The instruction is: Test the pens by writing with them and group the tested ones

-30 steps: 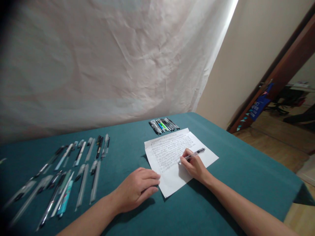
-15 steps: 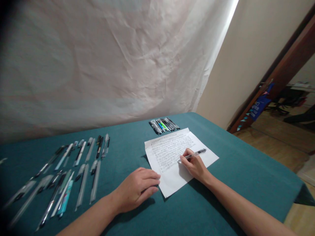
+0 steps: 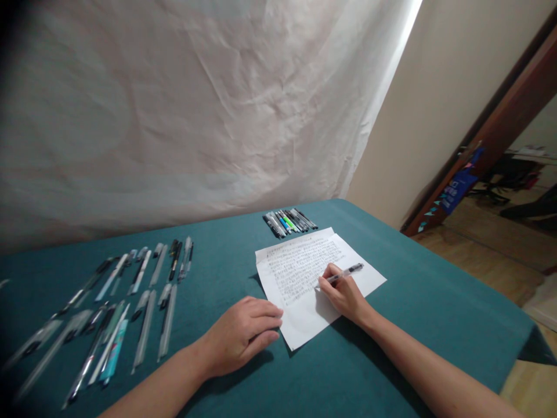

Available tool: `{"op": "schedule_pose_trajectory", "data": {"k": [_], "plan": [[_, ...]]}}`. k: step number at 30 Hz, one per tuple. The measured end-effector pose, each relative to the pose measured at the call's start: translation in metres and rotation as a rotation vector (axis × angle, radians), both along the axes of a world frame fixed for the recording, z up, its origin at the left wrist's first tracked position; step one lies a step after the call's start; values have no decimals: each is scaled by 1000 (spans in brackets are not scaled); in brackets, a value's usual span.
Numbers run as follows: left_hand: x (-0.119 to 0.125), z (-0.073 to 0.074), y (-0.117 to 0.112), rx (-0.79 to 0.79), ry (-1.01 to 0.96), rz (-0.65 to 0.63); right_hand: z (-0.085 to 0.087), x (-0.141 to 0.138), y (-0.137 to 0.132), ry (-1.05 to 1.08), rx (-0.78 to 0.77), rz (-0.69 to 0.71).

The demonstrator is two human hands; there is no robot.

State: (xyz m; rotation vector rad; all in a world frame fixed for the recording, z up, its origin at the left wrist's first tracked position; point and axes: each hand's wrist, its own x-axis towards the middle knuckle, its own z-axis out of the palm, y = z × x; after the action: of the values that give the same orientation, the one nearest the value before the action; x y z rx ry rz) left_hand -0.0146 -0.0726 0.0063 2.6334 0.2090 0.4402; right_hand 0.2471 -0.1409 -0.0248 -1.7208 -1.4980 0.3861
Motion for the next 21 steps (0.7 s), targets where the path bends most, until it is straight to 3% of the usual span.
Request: {"op": "schedule_pose_trajectory", "data": {"k": [10, 14, 17, 21], "plan": [[-1, -1, 0, 1, 9, -2, 0, 3, -1, -39, 5, -86], [-2, 2, -2, 11, 2, 0, 1, -3, 0, -97, 47, -40], [-3, 3, -3, 14, -11, 26, 9, -16, 6, -290, 137, 97], [-6, 2, -4, 25, -114, 35, 28, -48, 24, -709, 148, 280]]}}
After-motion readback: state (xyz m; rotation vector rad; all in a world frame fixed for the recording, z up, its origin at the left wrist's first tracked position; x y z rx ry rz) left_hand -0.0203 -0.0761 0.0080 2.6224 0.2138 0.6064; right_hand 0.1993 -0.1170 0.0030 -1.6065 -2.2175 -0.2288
